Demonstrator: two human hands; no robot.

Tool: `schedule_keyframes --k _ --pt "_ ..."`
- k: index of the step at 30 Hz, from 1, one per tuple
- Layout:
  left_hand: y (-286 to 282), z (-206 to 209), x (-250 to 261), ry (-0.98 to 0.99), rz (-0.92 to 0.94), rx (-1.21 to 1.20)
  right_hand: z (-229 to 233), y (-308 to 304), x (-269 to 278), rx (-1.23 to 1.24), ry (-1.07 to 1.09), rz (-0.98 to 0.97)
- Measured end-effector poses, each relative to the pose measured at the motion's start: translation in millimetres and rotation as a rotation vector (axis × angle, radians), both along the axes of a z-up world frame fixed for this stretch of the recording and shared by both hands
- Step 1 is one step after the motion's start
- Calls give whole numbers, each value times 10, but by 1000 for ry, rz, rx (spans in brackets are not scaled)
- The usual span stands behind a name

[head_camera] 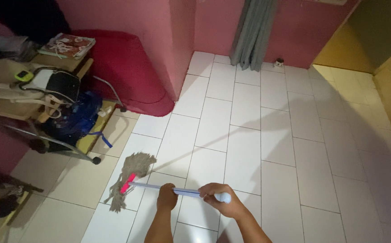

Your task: Mopping a tiled floor in a room using a standard mop

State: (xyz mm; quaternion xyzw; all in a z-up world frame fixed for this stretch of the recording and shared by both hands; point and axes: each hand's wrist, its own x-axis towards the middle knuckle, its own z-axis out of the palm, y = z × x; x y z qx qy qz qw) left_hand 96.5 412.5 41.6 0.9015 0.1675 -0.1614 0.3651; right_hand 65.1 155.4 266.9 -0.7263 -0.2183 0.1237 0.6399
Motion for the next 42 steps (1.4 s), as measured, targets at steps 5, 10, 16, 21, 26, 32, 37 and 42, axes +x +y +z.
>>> schedule_keyframes --k 5,10,16,21,26,32,37,42 --pt "16 -466 -17 -143 -4 79 -244 -21 196 60 86 -92" --pt "-485 -1275 -190 -325 253 318 -140 -26 209 381 213 -122" --pt "-924 -592 -53 359 -568 975 182 -257 250 410 19 46" --pt "-1356 -51 149 60 618 -287 240 -663 301 266 59 9" --pt "-1677 -419 450 -48 516 -314 161 -994 373 232 -10 -49" --pt "-1932 -703 718 -140 268 -312 -71 -1269 364 77 -190 -150" --pt "-2279 -863 962 -1 194 -443 173 -1412 226 120 -325 -291" --pt "-2717 -353 989 89 25 -379 529 -1571 71 193 -424 -313"
